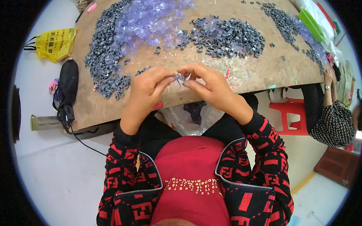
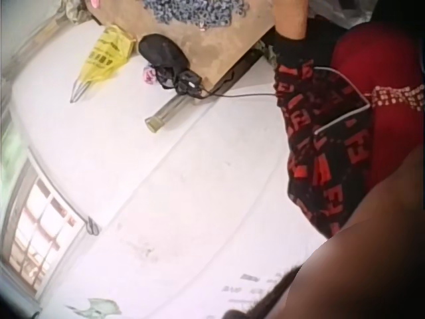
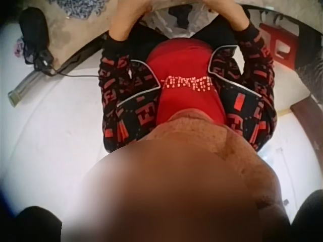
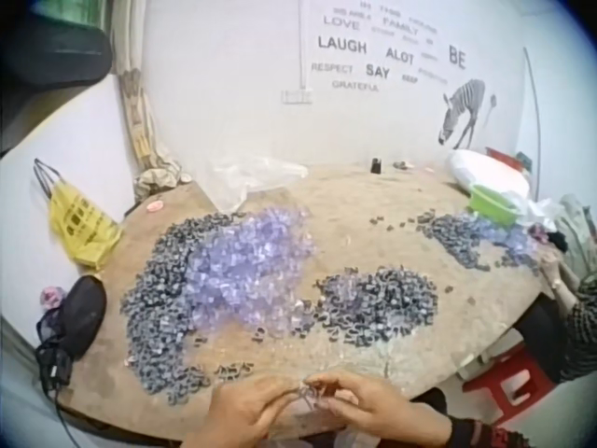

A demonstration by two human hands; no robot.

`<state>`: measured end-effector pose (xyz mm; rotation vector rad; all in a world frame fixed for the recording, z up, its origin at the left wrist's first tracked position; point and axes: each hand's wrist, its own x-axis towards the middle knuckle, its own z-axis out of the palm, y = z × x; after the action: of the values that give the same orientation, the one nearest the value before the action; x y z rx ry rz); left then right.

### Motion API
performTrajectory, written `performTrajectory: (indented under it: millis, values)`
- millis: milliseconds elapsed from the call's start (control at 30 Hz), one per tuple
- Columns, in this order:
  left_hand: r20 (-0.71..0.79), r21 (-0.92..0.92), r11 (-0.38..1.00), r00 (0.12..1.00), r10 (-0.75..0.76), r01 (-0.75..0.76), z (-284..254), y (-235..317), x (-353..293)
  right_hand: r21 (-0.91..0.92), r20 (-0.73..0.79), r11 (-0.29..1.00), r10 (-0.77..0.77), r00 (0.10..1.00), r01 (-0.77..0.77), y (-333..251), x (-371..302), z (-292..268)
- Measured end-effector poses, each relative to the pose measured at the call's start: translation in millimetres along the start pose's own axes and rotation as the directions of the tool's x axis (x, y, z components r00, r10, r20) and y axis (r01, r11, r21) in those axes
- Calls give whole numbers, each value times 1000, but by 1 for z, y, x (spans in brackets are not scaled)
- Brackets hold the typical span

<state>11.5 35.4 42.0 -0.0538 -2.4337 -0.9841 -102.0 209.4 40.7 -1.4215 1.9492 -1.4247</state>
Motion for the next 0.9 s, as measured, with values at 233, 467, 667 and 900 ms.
performTrajectory:
  millis: [233,467,667,900]
  values:
    - [6,115,990,996,88,-88,23,-21,-15,-464,-28,876,-162,986,131,28,-1,19]
    - [-48,-211,975,996,-80,68,44,-13,-33,-419,-121,902,-163,979,99,53,-16,31]
    - [-87,-134,983,987,-136,123,56,-15,-38,-342,-125,938,-108,986,59,50,-19,30]
    - [-97,-36,995,990,-99,96,63,-9,-35,-284,-132,953,-146,980,104,51,-17,25]
